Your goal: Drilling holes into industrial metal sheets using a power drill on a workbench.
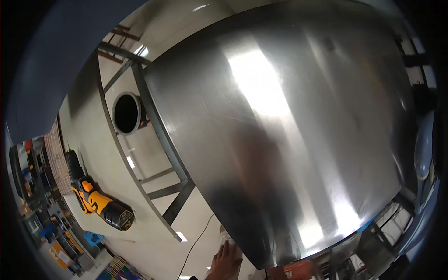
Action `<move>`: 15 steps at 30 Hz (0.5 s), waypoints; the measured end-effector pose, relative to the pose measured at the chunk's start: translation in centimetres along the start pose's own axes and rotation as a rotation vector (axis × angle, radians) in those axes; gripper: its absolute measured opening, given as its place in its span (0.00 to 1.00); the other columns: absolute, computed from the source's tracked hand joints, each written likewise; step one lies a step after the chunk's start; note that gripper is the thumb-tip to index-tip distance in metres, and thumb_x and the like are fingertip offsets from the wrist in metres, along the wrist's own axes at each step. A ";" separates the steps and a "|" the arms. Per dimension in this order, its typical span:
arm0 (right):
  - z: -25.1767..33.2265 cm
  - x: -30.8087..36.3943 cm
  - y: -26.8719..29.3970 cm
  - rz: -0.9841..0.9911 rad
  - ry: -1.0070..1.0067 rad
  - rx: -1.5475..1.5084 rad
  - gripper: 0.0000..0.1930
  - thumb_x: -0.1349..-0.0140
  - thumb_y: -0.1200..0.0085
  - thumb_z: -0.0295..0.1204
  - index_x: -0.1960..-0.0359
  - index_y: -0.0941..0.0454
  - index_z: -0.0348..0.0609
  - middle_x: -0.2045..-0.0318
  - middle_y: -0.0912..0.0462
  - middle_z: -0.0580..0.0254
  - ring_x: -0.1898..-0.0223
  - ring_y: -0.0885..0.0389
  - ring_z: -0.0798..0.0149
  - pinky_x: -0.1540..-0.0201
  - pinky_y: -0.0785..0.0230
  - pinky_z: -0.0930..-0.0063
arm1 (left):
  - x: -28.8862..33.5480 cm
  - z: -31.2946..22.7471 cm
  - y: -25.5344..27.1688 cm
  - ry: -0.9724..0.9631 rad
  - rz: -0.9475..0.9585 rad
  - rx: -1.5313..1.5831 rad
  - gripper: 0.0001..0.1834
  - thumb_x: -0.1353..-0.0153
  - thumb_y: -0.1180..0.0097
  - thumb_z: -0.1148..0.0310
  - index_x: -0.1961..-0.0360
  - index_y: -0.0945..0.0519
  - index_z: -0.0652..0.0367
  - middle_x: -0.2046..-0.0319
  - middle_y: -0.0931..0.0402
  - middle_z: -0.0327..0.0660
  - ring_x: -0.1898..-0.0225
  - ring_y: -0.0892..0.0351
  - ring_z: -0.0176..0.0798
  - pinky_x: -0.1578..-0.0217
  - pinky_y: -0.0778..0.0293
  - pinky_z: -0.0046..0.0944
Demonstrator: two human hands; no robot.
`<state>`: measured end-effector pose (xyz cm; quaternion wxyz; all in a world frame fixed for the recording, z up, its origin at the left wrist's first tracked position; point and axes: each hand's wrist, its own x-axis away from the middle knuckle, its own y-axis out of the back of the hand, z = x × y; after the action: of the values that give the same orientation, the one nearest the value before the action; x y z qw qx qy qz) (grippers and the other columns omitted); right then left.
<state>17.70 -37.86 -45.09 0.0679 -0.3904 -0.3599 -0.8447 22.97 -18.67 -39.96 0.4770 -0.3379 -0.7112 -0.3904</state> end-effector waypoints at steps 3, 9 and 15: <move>-1.5 -0.7 0.7 0.073 -0.044 0.014 0.24 0.46 0.40 0.35 0.48 0.26 0.38 0.54 0.22 0.40 0.53 0.23 0.45 0.49 0.33 0.56 | 0.1 -1.3 -1.1 0.053 0.050 0.127 0.38 0.37 0.50 0.60 0.29 0.51 0.51 0.29 0.61 0.54 0.29 0.59 0.58 0.36 0.48 0.58; -4.7 -2.1 3.7 0.112 -0.082 0.021 0.23 0.45 0.40 0.35 0.49 0.25 0.38 0.55 0.22 0.41 0.55 0.23 0.46 0.51 0.32 0.57 | -0.5 -2.3 -7.0 0.109 -0.066 0.027 0.41 0.42 0.47 0.49 0.31 0.48 0.48 0.32 0.54 0.53 0.32 0.53 0.61 0.40 0.42 0.60; -6.9 -3.8 6.3 0.108 -0.105 -0.022 0.22 0.44 0.41 0.35 0.50 0.25 0.37 0.57 0.21 0.42 0.58 0.22 0.47 0.53 0.32 0.58 | -3.1 2.2 -18.4 0.179 -0.228 -0.184 0.31 0.44 0.46 0.52 0.41 0.33 0.54 0.50 0.31 0.58 0.52 0.31 0.62 0.57 0.30 0.57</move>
<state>18.53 -47.66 -47.31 0.0901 -0.4536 -0.3321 -0.8221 7.28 -25.64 -47.69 0.4581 -0.2610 -0.6608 -0.5342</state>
